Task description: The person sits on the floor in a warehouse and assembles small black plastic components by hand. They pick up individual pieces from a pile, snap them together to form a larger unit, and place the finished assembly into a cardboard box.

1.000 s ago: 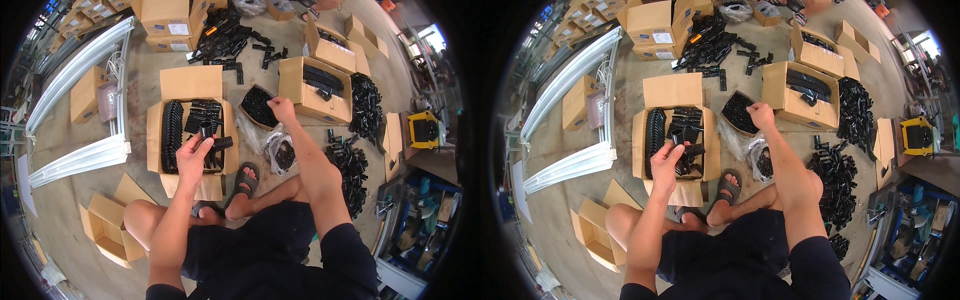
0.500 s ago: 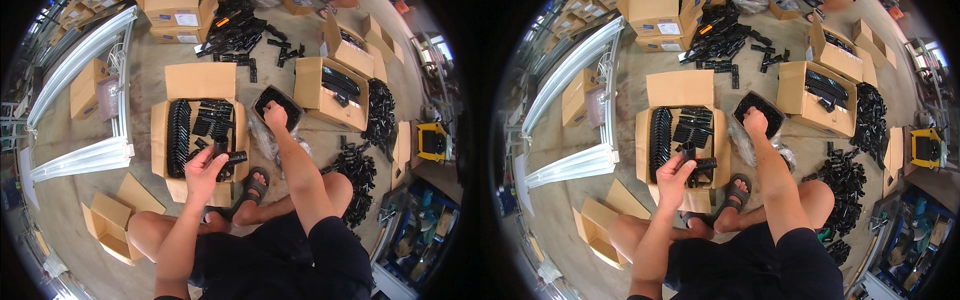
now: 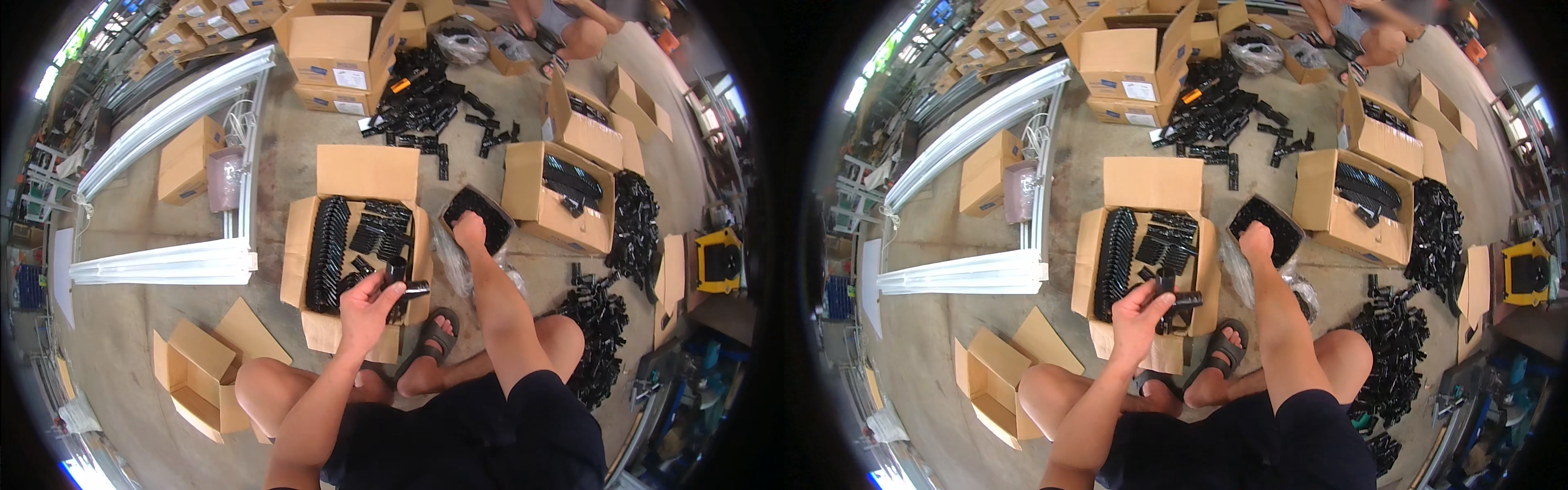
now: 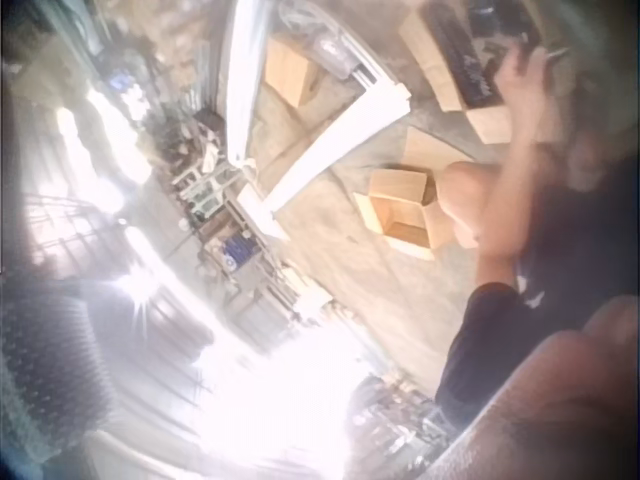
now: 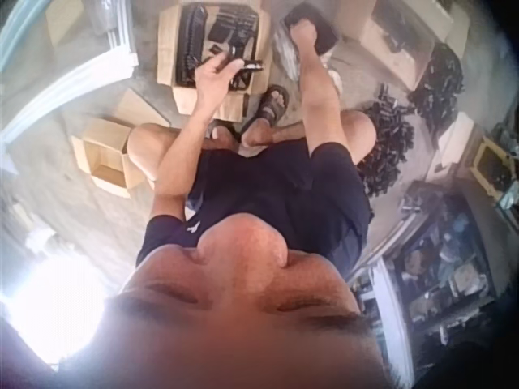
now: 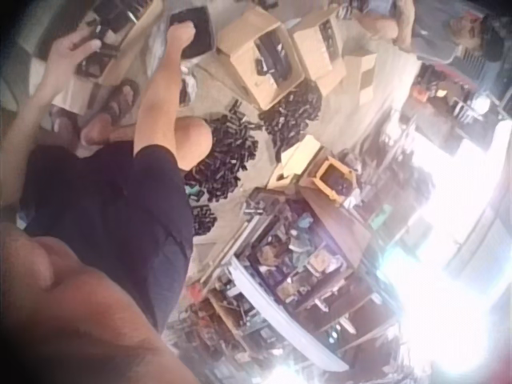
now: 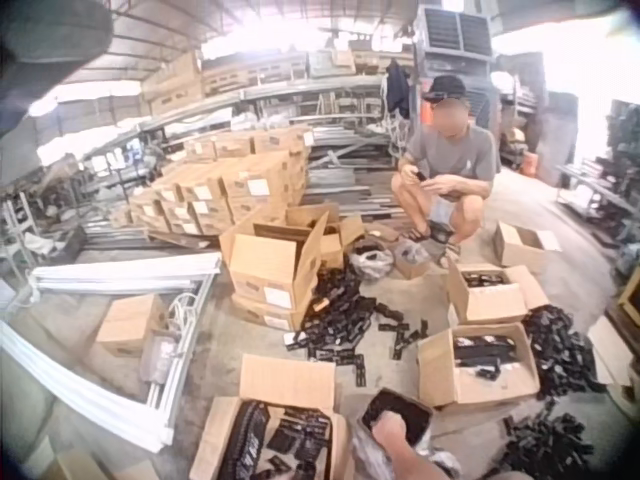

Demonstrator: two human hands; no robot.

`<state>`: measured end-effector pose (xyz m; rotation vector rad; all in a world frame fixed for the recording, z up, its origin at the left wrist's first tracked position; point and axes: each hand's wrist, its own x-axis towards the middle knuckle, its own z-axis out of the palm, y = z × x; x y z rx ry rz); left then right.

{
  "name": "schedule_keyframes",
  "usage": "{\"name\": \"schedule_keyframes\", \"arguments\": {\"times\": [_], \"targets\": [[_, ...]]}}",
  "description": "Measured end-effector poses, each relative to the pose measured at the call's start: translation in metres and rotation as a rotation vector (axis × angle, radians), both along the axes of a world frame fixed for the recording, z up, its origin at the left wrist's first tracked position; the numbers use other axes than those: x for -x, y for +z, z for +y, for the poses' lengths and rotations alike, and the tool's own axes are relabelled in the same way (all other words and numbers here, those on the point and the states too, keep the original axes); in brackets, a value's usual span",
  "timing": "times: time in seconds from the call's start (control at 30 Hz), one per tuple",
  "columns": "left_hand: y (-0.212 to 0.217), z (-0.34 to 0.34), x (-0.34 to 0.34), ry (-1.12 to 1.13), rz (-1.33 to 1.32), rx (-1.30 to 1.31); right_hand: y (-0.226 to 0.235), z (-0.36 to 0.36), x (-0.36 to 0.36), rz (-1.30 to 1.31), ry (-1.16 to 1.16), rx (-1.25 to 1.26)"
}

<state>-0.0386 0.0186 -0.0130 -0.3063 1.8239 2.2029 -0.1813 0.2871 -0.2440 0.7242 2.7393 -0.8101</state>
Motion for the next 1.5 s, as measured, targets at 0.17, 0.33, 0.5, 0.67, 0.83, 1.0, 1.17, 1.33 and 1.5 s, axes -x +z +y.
{"name": "schedule_keyframes", "arguments": {"times": [0.17, 0.33, 0.5, 0.67, 0.83, 1.0, 1.17, 1.33, 1.5], "targets": [[-0.009, -0.013, -0.009, 0.056, -0.007, 0.079, 0.016, -0.01, -0.01, 0.12, -0.086, 0.006], [0.006, -0.023, -0.005, 0.062, 0.084, 0.289, 0.004, 0.022, -0.013, 0.4, -0.144, 0.194], [0.01, -0.03, -0.008, 0.137, 0.305, 0.593, 0.088, 0.021, -0.003, 0.37, -0.095, 0.65], [0.035, -0.016, -0.011, 0.126, 0.639, 1.006, 0.193, 0.017, -0.031, 0.412, -0.077, 0.857], [0.03, -0.018, -0.021, 0.122, 0.768, 1.118, 0.261, -0.027, -0.09, 0.37, 0.083, 1.159], [0.032, -0.02, -0.032, 0.037, 0.762, 1.145, 0.283, -0.071, -0.149, 0.323, 0.206, 1.119], [0.037, -0.024, -0.036, 0.006, 0.759, 1.187, 0.286, -0.102, -0.17, 0.343, 0.265, 1.18], [0.031, -0.033, -0.037, 0.002, 0.748, 1.173, 0.275, -0.118, -0.166, 0.481, 0.456, 0.883], [0.029, -0.036, -0.037, -0.031, 0.706, 1.192, 0.269, -0.135, -0.167, 0.505, 0.477, 0.715]]}}
